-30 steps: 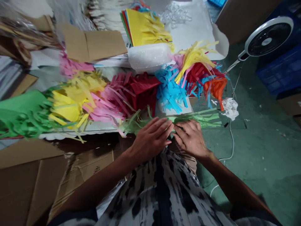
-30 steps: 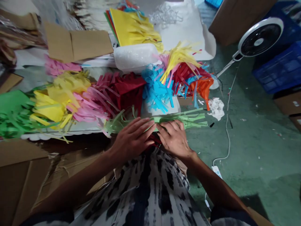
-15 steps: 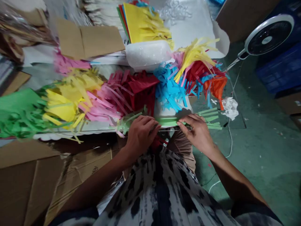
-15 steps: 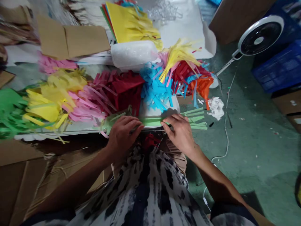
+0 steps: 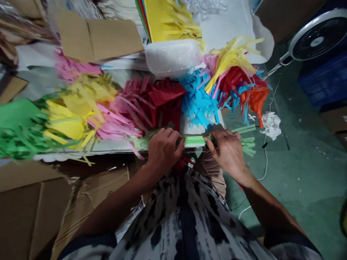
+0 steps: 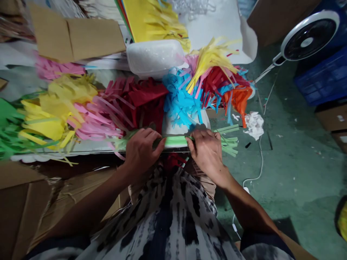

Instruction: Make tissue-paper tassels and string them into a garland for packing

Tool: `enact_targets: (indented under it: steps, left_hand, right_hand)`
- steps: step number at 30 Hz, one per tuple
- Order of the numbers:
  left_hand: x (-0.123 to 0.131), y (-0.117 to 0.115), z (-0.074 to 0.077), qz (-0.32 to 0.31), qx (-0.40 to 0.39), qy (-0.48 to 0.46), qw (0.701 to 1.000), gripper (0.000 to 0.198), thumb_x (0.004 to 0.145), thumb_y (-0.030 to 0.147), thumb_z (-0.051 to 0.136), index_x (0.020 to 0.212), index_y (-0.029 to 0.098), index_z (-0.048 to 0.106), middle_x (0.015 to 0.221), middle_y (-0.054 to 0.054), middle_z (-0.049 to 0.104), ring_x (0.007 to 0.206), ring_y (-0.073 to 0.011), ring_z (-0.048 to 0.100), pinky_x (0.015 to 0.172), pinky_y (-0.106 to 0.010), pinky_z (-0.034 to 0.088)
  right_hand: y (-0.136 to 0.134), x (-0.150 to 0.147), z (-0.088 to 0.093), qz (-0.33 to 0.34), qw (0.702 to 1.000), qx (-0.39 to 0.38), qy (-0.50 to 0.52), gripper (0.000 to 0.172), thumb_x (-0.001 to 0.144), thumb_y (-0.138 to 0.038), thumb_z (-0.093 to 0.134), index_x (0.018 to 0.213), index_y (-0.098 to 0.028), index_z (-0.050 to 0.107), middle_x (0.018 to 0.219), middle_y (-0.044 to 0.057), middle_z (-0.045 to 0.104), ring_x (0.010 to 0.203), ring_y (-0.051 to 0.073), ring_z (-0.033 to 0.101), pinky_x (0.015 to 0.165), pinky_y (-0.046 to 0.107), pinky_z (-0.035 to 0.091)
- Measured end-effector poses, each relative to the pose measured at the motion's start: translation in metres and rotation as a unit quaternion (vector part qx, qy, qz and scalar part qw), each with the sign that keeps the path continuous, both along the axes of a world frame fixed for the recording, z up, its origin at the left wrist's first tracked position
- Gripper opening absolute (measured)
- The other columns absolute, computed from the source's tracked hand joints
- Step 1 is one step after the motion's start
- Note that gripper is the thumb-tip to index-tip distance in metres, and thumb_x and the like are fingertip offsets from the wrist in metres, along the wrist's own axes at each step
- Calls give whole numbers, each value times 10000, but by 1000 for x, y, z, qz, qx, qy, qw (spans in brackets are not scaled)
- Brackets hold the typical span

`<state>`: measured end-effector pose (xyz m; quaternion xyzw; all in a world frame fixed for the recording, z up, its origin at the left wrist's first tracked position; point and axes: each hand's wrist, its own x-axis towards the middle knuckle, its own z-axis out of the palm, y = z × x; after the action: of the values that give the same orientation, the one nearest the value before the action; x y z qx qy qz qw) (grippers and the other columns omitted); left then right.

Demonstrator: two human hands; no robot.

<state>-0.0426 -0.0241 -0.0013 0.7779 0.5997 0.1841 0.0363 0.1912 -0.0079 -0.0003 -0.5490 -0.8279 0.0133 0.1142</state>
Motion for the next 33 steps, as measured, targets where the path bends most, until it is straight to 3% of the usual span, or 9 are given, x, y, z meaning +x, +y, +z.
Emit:
enact_targets:
  steps: [8,11,14,17,21,24,26,29,33]
  left_hand:
    - [3,4,3,8,-2,39,999,185,972,330,682,847,195,653,852,-61,678,838,-255,610,695,-382,408]
    - [5,2,1,6,40,50,998,129,989,312,663,991,183,676,951,-83,711,891,-267,617,748,-403,433]
    - [5,1,-1,-96,126,67,985,183,1045,265,590,1207,227,665,1164,-58,750,1061,-255,634,914,-427,443]
    - [-1,2,-2,-219,155,108,957,204,1086,212,508,1170,280,681,1177,25,773,1120,-201,647,1032,-421,414]
    - [-12,-2,-1,-261,136,109,949,265,1074,199,534,1298,243,666,1183,-6,774,1131,-198,663,1084,-434,417]
    - [-13,-9,0,-264,123,95,952,352,1051,216,576,1397,243,632,1215,-36,763,1175,-234,661,1152,-487,401]
    - [-11,-13,0,-259,104,90,956,373,1039,220,589,1407,252,635,1236,-48,758,1197,-251,659,1185,-521,396]
    - [-11,-12,-1,-256,78,67,961,378,1018,195,592,1380,276,666,1251,-47,758,1216,-249,663,1243,-563,365]
    - [-37,-4,-1,-234,84,48,967,359,991,112,540,1222,287,753,1194,-13,789,1142,-221,705,1289,-601,317]
  right_hand:
    - [-4,-5,0,1,999,42,-14,272,1074,-389,488,957,-205,651,889,93,719,915,292,595,799,415,314]
    - [-7,-9,2,3,998,64,-4,201,1037,-317,558,1120,-191,691,1084,120,741,1031,311,602,864,447,328]
    - [-12,-10,-1,96,989,105,27,304,982,-155,608,1258,-243,699,1240,74,761,1161,297,610,968,479,322]
    - [-18,8,-6,165,976,127,58,350,958,-90,622,1220,-292,736,1190,-3,808,1151,249,658,1042,477,315]
    - [-20,56,-3,154,973,158,64,320,951,-138,627,1164,-328,770,1142,-20,827,1148,268,702,1066,495,327]
    - [-24,71,4,93,972,205,70,312,924,-155,623,1135,-326,778,1065,-17,837,1100,284,717,1043,504,350]
    - [-29,59,7,77,975,194,73,338,924,-165,612,1192,-303,766,1115,-1,829,1111,283,705,1028,495,357]
    - [-34,26,5,116,985,118,57,346,968,-211,606,1286,-243,737,1242,40,799,1156,276,672,1014,472,357]
    - [-33,4,0,109,990,70,57,297,1009,-223,584,1259,-222,743,1233,50,800,1096,252,674,977,450,356]
